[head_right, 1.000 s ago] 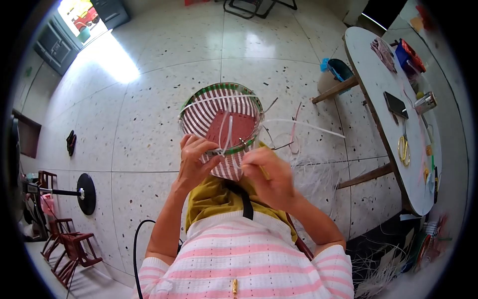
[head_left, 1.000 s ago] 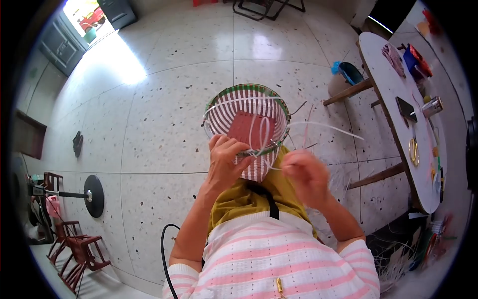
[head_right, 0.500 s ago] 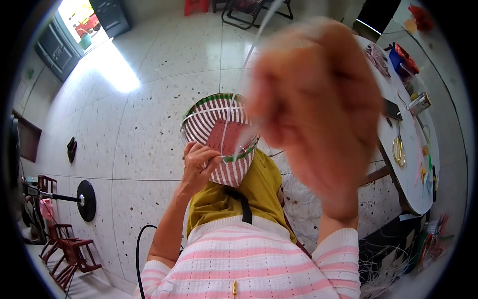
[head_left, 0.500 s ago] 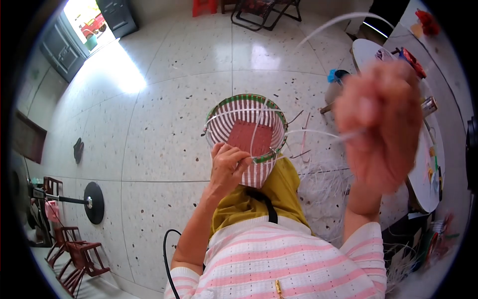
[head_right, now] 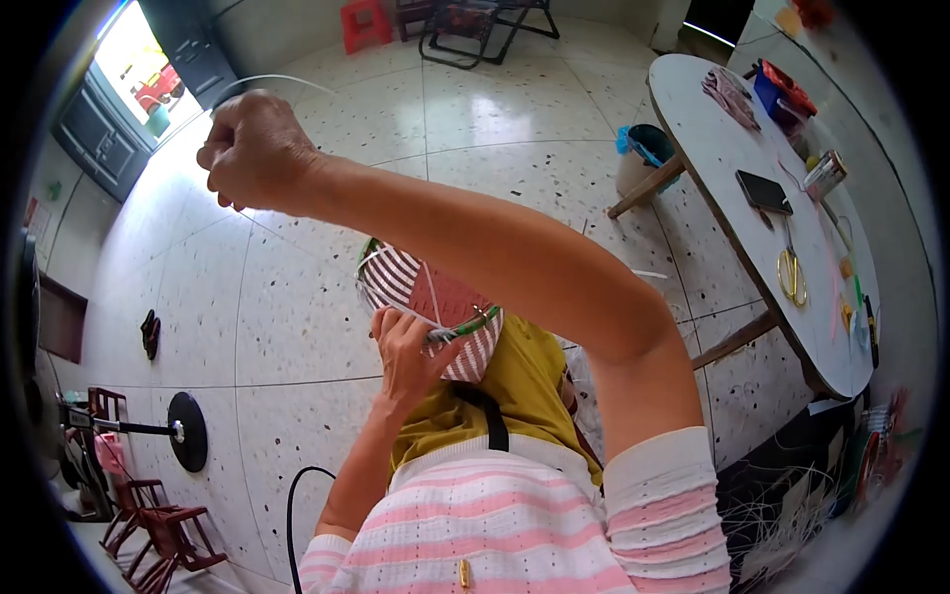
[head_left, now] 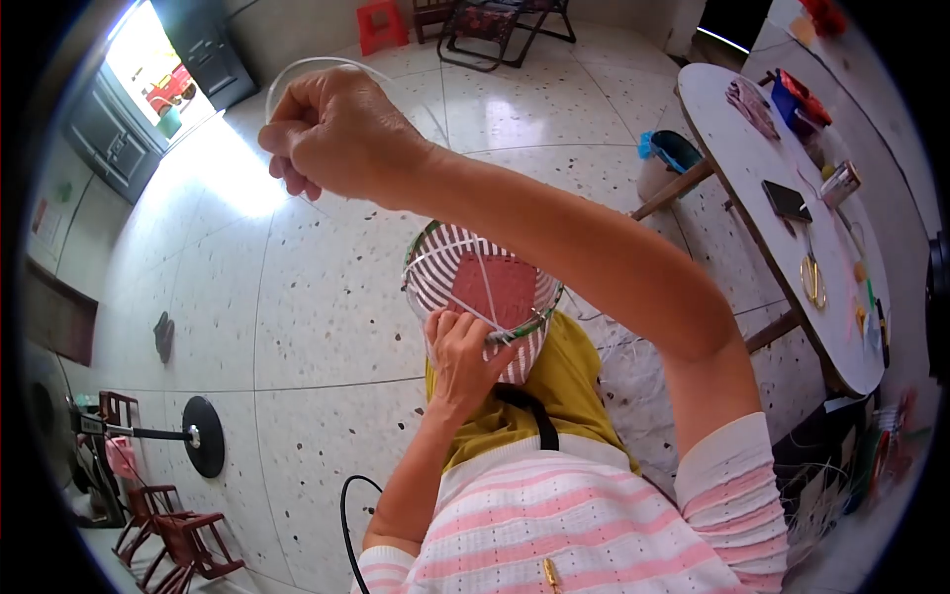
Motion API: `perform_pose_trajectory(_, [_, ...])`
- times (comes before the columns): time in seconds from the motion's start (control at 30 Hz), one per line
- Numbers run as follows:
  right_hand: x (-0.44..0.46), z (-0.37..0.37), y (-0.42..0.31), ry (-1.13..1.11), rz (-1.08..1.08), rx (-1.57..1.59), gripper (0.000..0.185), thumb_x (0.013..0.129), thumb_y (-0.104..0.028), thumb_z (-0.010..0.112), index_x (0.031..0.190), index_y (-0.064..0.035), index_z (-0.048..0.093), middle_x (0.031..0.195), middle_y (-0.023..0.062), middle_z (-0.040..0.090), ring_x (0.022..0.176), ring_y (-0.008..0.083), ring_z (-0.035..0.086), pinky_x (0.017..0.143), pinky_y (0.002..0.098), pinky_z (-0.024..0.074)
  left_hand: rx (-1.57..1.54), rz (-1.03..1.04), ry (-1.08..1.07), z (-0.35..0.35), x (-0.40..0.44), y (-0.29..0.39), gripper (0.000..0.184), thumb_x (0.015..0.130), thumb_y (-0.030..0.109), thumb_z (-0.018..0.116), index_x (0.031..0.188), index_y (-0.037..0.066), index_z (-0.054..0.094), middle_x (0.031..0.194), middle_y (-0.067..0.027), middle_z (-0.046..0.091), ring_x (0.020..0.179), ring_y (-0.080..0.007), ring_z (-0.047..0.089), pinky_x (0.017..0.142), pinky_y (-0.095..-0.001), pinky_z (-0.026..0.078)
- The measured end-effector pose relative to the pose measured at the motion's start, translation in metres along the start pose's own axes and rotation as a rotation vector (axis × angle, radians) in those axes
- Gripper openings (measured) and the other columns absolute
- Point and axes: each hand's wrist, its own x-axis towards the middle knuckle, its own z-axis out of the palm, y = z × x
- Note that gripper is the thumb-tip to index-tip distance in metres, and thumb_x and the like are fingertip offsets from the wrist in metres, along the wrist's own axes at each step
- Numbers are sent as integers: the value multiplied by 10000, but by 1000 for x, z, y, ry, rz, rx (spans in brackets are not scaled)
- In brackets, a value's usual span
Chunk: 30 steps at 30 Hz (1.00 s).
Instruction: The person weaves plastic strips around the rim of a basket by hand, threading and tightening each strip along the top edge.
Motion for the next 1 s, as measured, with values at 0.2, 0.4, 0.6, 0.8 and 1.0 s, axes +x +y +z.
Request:
perform_pose_trajectory(0.2, [-49, -43, 22, -154, 161, -347, 216, 973, -151, 612, 891, 42, 666, 766, 135, 699, 690, 180, 724, 609, 294, 566, -34, -34, -1, -6, 3, -4, 296, 684, 263, 830, 741, 70, 612, 776, -77, 581, 841, -292, 520, 900, -427, 363])
perform_pose_trajectory(0.4, [-200, -75, 52, -297, 9, -572, 92, 835, -54, 672, 874, 29, 665, 821, 157, 657, 789, 337, 661, 691, 408, 527, -83, -45, -6, -5, 7, -11, 282, 680, 242, 809, 748, 61, 604, 779, -92, 576, 847, -306, 518, 885, -430, 360])
perform_pose_trajectory(0.6, [-255, -59, 100, -86, -74, -724, 161, 830, -9, 674, 990, 2, 674, 897, 124, 650, 801, 311, 661, 702, 401, 537, -58, -25, -19, -3, 10, -12, 264, 745, 280, 753, 763, 63, 603, 791, -93, 578, 858, -312, 518, 895, -449, 350])
perform_pose_trajectory(0.8, [-262, -54, 89, 86, -48, -471, 52, 866, 5, 647, 918, 3, 647, 887, 118, 635, 805, 269, 656, 704, 378, 539, -54, -24, -7, -5, 10, -12, 285, 761, 290, 767, 747, 66, 591, 773, -91, 569, 835, -306, 508, 887, -443, 349])
perform_pose_trajectory(1.0, [-275, -72, 4, 137, -83, 166, 59, 976, -49, 578, 970, 2, 549, 1006, 141, 599, 751, 250, 654, 771, 408, 562, -54, -85, 115, 2, 24, -18, 328, 736, 303, 815, 711, 47, 611, 715, -82, 580, 774, -284, 506, 834, -408, 351])
